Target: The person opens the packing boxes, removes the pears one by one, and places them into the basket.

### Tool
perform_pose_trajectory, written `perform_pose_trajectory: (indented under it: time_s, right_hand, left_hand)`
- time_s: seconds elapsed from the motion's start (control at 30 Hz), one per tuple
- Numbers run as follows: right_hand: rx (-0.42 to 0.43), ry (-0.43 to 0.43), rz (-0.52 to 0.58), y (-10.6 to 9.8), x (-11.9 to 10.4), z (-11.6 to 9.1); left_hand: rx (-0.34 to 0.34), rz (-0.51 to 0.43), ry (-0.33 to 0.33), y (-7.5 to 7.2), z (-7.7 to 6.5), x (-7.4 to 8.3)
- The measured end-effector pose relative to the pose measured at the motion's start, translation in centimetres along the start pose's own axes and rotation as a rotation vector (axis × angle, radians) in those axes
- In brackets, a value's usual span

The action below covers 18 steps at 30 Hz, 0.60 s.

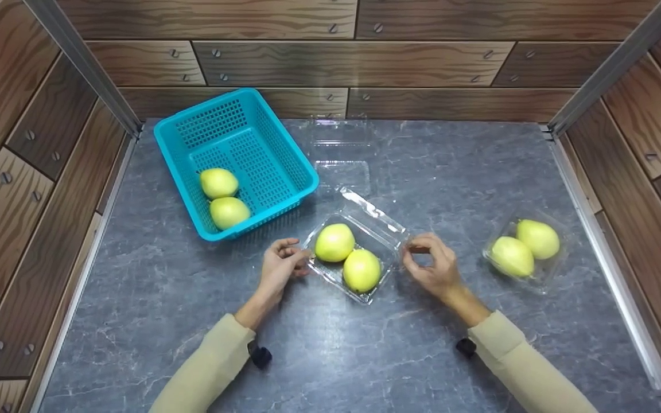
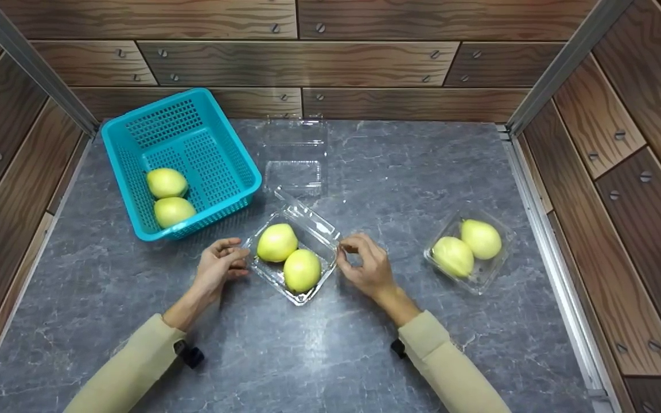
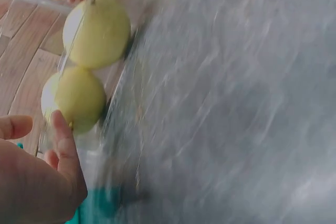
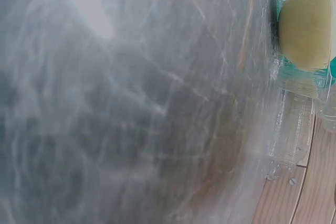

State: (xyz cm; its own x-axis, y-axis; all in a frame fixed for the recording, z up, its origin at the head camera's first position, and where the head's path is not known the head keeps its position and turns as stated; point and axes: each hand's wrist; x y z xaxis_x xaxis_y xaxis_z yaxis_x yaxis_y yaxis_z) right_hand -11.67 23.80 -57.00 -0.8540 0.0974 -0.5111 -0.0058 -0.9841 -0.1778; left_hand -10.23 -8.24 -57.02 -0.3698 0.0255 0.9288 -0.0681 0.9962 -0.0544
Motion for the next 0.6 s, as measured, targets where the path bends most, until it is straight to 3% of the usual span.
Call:
perform_pose_trajectory:
  time_s: [0.3,0.6]
  right_hand:
    - [0.123,0.159,-0.02,0.3,0.2,-0.6]
    - [0.219,0.254,0.001,0.7,0.1,-0.4]
  left_hand:
    - [-0.034,0.172,-0.009,-0.5,2.5,1.5]
    - [-0.065,0.302,0.016,-0.1,4.8,2.7]
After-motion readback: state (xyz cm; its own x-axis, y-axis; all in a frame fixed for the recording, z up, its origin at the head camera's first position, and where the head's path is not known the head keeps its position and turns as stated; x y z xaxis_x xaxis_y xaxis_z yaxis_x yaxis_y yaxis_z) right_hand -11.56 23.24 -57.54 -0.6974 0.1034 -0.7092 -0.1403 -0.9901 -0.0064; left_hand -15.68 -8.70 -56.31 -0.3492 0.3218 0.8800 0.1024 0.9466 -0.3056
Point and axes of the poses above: each hand's wrist, its own z-axis towards the middle knuckle, its own y-axis out of the palm, x = y × z, and after that the axes turned 13 degrees about z, right-handed
